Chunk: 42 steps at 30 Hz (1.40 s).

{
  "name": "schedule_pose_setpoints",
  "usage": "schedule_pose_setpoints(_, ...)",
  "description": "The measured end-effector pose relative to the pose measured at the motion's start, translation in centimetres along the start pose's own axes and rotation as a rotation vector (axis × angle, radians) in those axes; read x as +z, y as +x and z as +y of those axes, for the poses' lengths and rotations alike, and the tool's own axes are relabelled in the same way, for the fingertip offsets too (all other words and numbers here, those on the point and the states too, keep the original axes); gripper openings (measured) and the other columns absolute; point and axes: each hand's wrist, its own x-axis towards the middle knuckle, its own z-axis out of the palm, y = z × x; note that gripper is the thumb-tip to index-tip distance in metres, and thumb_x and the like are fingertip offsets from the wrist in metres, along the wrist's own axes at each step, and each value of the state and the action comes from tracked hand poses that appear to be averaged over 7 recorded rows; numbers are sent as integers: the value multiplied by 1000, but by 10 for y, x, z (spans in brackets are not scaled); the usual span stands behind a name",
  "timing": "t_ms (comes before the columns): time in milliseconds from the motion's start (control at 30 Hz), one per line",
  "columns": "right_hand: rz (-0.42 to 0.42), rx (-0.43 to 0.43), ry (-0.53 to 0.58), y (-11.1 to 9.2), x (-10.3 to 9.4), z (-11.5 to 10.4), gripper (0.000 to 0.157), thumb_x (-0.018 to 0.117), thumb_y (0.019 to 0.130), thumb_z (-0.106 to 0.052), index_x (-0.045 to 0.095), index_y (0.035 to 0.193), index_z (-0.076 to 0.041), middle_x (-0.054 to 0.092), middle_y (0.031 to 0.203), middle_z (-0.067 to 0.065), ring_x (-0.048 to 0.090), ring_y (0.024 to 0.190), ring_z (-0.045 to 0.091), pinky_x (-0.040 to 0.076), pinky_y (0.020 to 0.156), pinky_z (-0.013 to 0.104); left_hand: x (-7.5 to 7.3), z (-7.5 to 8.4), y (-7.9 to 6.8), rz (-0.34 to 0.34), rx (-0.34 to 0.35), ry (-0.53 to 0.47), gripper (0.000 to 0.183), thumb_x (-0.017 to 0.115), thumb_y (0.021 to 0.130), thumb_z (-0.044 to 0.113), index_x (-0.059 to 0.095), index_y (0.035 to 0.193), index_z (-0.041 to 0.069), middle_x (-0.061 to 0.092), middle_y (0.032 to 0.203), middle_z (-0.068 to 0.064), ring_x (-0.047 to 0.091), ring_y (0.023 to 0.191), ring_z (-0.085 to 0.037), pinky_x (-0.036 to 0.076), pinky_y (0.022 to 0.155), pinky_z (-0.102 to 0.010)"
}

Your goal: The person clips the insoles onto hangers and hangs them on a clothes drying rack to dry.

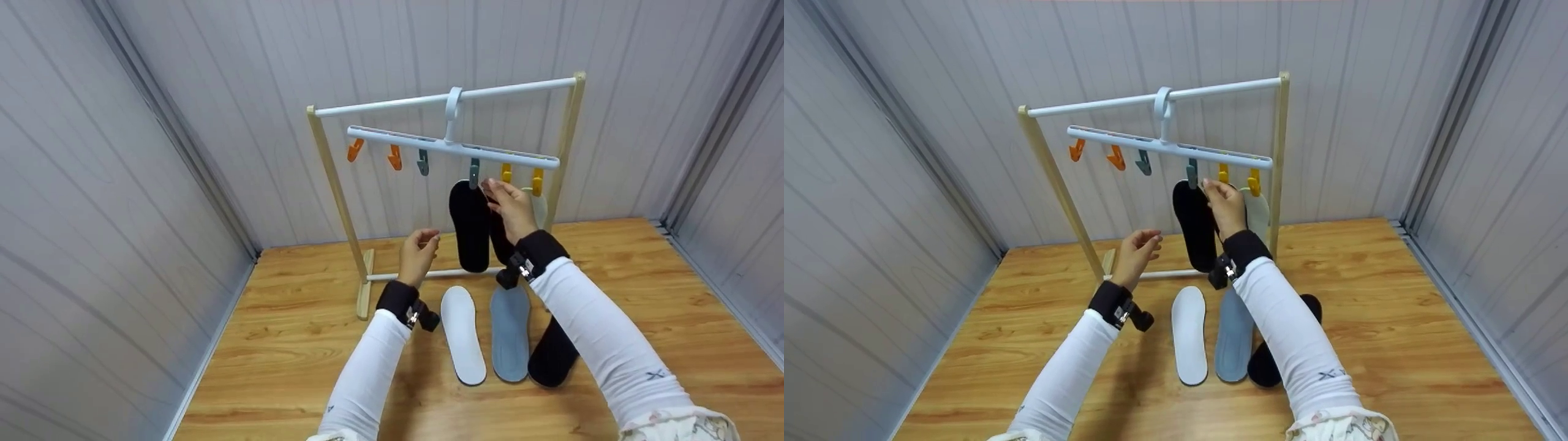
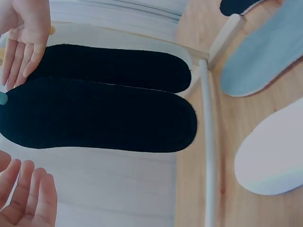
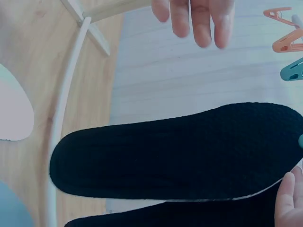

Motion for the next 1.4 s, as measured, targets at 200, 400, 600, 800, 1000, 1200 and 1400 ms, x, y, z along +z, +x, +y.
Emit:
schedule_pose_setpoints(200, 17, -2, -27, -1, -4, 4, 47, 49, 99, -24, 47, 132, 8, 55, 130, 16, 45, 126, 28, 38, 101, 38, -9, -9, -9, -11, -11, 0, 20, 56, 91, 2, 62, 106, -10, 65, 96, -19, 61, 78, -20, 52, 65, -24)
schedule_pose_setpoints(400, 41, 19, -24, -4, -12, 11, 46, 50, 98, -24, 48, 131, 8, 62, 112, 2, 51, 116, 22, 40, 98, 36, -15, -26, -19, -22, -41, 3, 21, 58, 92, 5, 63, 107, -8, 65, 98, -18, 59, 78, -15, 51, 67, -23)
schedule_pose_setpoints(600, 19, 23, -59, -9, -21, 15, 47, 50, 98, -25, 46, 131, 9, 61, 111, -1, 52, 111, 20, 41, 98, 36, -28, -4, -46, -31, 25, 60, 18, 56, 90, -2, 61, 103, -14, 63, 100, -28, 61, 82, -33, 50, 67, -21)
schedule_pose_setpoints(800, 3, 27, -160, -23, -46, 21, 46, 50, 98, -24, 47, 129, 11, 64, 100, -6, 58, 98, 14, 47, 88, 28, -37, 1, -65, -57, 47, 65, 18, 55, 91, -3, 60, 103, -15, 62, 99, -30, 59, 81, -41, 48, 64, -18)
schedule_pose_setpoints(1000, 66, 100, -206, -40, -76, 39, 40, 55, 95, -19, 53, 121, 12, 65, 83, -13, 61, 80, 5, 50, 74, 18, -47, -1, -76, -48, 28, 60, 17, 56, 90, -4, 61, 103, -14, 63, 96, -28, 59, 79, -35, 45, 63, -16)
schedule_pose_setpoints(1200, 165, 163, -208, -51, -101, 59, 42, 54, 95, -13, 48, 126, 14, 63, 80, -11, 58, 74, 2, 48, 69, 16, -51, 1, -78, -40, 67, 42, 16, 55, 90, -5, 60, 101, -14, 62, 94, -28, 58, 80, -39, 46, 63, -17)
schedule_pose_setpoints(1400, 278, 157, -469, -63, -133, 84, 39, 54, 94, -14, 54, 124, 10, 64, 93, 3, 58, 80, 5, 49, 75, 17, -50, -1, -84, -53, 30, 60, 18, 55, 91, -3, 60, 104, -14, 64, 95, -22, 58, 79, -26, 48, 64, -18)
